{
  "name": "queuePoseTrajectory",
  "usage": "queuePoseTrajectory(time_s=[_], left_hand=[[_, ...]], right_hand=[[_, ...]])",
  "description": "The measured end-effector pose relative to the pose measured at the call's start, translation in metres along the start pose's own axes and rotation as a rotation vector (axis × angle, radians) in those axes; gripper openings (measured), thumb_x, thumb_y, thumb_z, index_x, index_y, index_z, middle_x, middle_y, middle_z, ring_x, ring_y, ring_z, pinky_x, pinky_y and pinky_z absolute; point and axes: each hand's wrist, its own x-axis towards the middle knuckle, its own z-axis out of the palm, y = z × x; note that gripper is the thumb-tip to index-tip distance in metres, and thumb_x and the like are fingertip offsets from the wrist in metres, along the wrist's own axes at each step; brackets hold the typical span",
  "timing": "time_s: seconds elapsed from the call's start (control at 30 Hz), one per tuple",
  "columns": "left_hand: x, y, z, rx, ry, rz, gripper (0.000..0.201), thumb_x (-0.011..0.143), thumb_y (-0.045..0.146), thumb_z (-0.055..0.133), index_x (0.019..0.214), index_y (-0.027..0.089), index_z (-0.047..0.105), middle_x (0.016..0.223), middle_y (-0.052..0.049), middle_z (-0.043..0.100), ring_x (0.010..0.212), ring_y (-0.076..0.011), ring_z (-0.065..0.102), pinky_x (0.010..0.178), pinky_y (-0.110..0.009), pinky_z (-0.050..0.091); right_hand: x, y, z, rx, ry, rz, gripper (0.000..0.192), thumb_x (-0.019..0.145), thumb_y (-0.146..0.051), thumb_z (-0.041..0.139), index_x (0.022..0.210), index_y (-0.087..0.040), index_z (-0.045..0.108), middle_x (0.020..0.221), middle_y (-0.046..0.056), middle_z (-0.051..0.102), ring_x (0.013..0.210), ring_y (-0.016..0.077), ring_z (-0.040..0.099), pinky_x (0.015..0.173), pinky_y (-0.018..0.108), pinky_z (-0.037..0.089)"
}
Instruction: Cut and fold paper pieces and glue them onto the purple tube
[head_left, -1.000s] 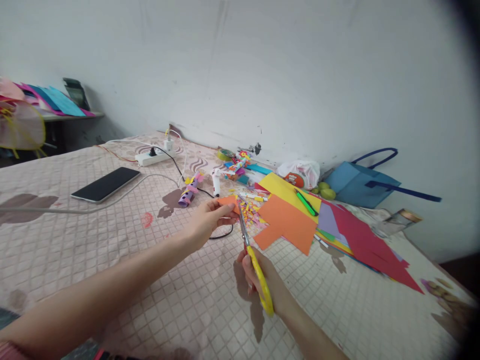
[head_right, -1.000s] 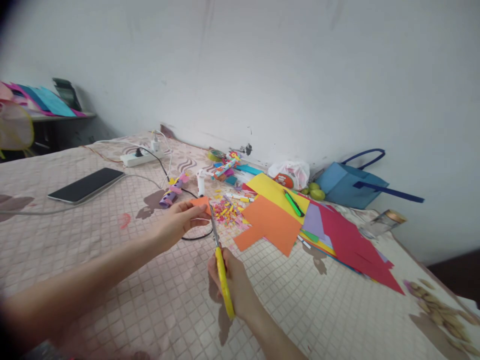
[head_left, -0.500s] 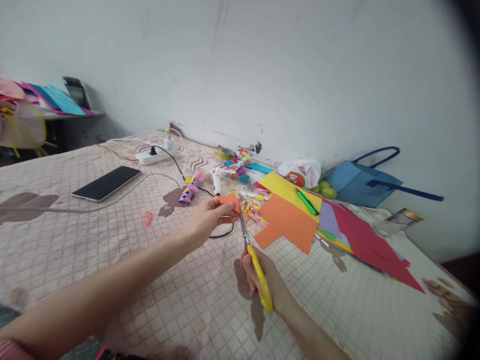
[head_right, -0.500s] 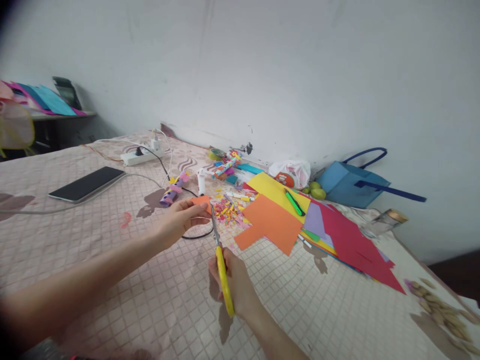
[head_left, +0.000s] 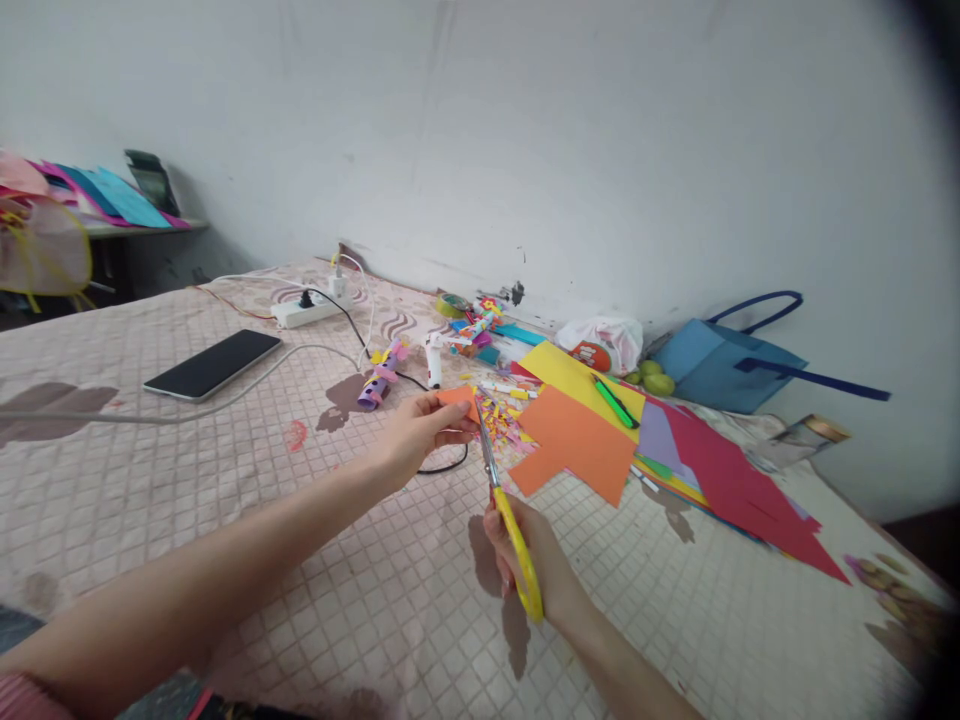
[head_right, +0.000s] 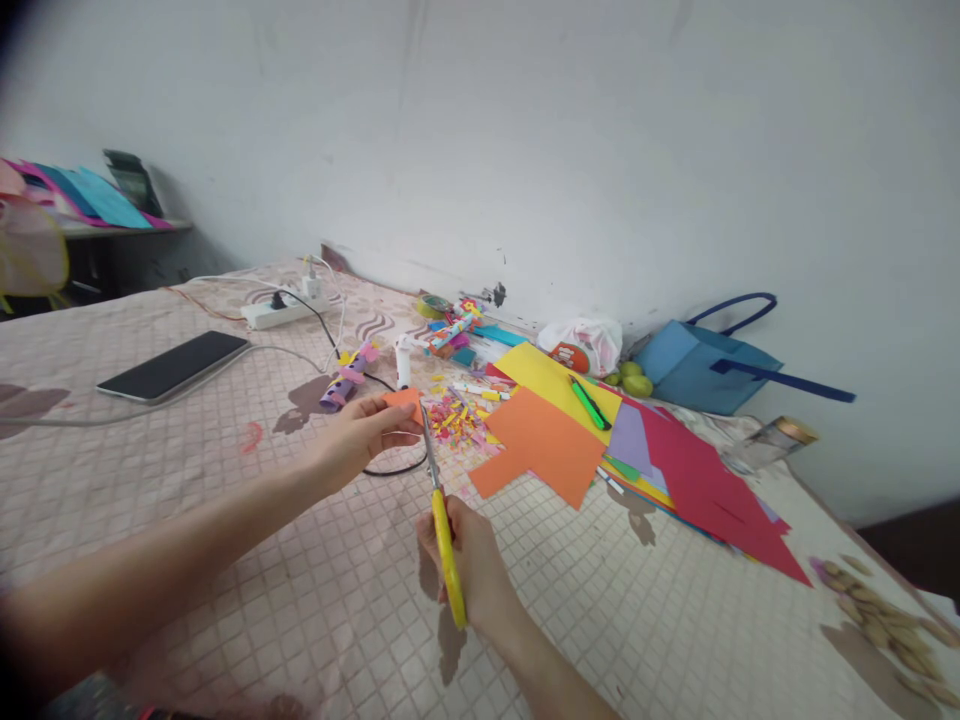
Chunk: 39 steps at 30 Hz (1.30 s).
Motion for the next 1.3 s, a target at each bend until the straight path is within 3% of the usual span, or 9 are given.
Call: queuePoseTrajectory(time_s=[0.17,0.33,0.57,0.7,0.8,0.93,1.03,1.17,1.3], left_hand=[[0.001,0.000,-0.001,0.007,-0.012,-0.004,0.018,0.070,0.025,0.070,0.077,0.012,0.060,0.070,-0.002,0.066,0.065,-0.0101,0.062,0.071,-0.025,0.051],[0.001,-0.005,-0.005,0.141,-0.050,0.039,0.019,0.074,0.030,0.066,0.082,0.014,0.060,0.077,-0.004,0.067,0.069,-0.0121,0.063,0.070,-0.026,0.050],[-0.010,-0.011,-0.005,0.861,-0.285,0.648,0.013,0.080,0.027,0.058,0.082,0.021,0.069,0.097,-0.009,0.065,0.094,-0.0196,0.058,0.086,-0.032,0.043],[-0.012,-0.014,-0.008,1.053,-0.474,0.722,0.017,0.082,0.024,0.055,0.088,0.026,0.070,0.106,-0.010,0.065,0.101,-0.0225,0.056,0.093,-0.037,0.037],[-0.012,-0.016,-0.010,1.076,-0.545,0.740,0.021,0.083,0.022,0.053,0.094,0.027,0.069,0.112,-0.009,0.064,0.108,-0.0230,0.053,0.096,-0.038,0.035],[-0.013,-0.019,-0.009,1.019,-0.522,0.707,0.020,0.081,0.024,0.056,0.095,0.026,0.069,0.112,-0.009,0.064,0.107,-0.0233,0.053,0.097,-0.039,0.034],[-0.013,-0.021,-0.005,0.930,-0.396,0.631,0.023,0.082,0.028,0.055,0.101,0.023,0.066,0.107,-0.010,0.065,0.102,-0.0218,0.056,0.094,-0.036,0.038],[-0.010,-0.022,-0.002,0.726,-0.288,0.265,0.031,0.083,0.042,0.050,0.089,0.016,0.066,0.079,-0.008,0.068,0.073,-0.0161,0.062,0.068,-0.026,0.048],[-0.009,-0.023,-0.002,0.601,-0.406,-0.077,0.043,0.080,0.052,0.049,0.071,0.012,0.064,0.064,-0.006,0.065,0.055,-0.0108,0.058,0.053,-0.019,0.046]], right_hand=[[-0.001,0.002,0.000,0.078,-0.047,0.013,0.054,0.069,-0.074,0.043,0.068,-0.019,0.042,0.036,-0.010,0.036,0.025,0.0056,0.034,0.026,0.016,0.030],[0.000,-0.002,-0.003,0.405,-0.128,0.042,0.055,0.070,-0.073,0.044,0.073,-0.018,0.045,0.043,-0.010,0.037,0.028,0.0033,0.030,0.028,0.016,0.033],[0.008,-0.009,-0.011,0.722,-0.101,-0.012,0.047,0.074,-0.064,0.050,0.076,-0.016,0.053,0.057,-0.005,0.050,0.031,0.0015,0.027,0.028,0.016,0.031],[0.010,-0.011,-0.017,0.771,-0.091,0.027,0.037,0.073,-0.051,0.058,0.062,-0.017,0.049,0.044,-0.008,0.042,0.028,0.0018,0.025,0.026,0.015,0.028],[0.011,-0.010,-0.019,0.736,-0.054,0.006,0.028,0.069,-0.037,0.064,0.061,-0.018,0.045,0.044,-0.009,0.042,0.029,0.0025,0.029,0.027,0.015,0.030],[0.010,-0.010,-0.017,0.676,-0.012,-0.022,0.024,0.067,-0.032,0.063,0.062,-0.019,0.044,0.043,-0.009,0.043,0.029,0.0030,0.030,0.027,0.015,0.031],[0.010,-0.009,-0.016,0.630,0.006,-0.030,0.024,0.069,-0.032,0.061,0.060,-0.018,0.044,0.041,-0.009,0.041,0.030,0.0030,0.031,0.029,0.014,0.032],[0.010,-0.006,-0.018,0.614,0.057,-0.037,0.021,0.069,-0.031,0.061,0.064,-0.018,0.045,0.045,-0.009,0.045,0.031,0.0030,0.033,0.029,0.014,0.032],[0.009,-0.004,-0.019,0.544,0.068,-0.031,0.019,0.072,-0.030,0.059,0.066,-0.018,0.045,0.049,-0.009,0.046,0.032,0.0030,0.037,0.031,0.014,0.033]])
